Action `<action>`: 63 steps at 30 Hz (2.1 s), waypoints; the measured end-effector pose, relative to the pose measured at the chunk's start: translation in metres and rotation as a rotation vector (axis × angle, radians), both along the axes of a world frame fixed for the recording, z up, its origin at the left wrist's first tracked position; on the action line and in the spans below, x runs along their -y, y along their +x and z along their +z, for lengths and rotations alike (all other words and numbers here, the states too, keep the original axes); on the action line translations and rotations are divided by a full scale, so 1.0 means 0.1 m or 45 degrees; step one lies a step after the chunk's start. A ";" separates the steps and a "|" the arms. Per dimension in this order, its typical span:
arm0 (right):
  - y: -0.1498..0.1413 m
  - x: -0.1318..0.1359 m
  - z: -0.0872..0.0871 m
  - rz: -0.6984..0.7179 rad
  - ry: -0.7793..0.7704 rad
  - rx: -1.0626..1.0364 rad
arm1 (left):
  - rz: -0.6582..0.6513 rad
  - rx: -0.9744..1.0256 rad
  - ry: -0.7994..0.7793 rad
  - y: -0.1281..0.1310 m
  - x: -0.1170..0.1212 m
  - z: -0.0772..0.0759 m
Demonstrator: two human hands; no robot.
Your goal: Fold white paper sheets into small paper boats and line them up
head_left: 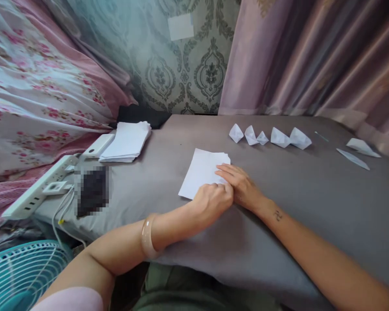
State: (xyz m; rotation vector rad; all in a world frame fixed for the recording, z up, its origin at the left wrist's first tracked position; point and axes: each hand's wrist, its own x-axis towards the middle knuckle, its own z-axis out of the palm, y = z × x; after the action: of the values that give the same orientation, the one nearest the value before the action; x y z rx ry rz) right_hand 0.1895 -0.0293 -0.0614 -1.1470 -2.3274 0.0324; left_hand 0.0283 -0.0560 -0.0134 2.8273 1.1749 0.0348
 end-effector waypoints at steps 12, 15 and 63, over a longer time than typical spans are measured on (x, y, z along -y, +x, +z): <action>0.21 -0.04 -0.04 0.090 -0.298 -0.092 | 0.156 0.596 -0.344 -0.95 -0.90 -0.10; 0.21 -0.03 0.01 0.080 -0.294 -0.054 | -0.038 0.463 -0.312 -1.06 -0.88 -0.28; -0.07 -0.24 -0.02 -0.130 -0.266 0.209 | -0.080 0.114 0.002 -0.47 -0.93 -0.49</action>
State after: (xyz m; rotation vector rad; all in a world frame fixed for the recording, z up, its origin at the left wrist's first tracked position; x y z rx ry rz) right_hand 0.1829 -0.0050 -0.0636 -1.4182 -2.4498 0.1531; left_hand -0.0186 0.0372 -0.0621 2.8290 1.0683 0.1570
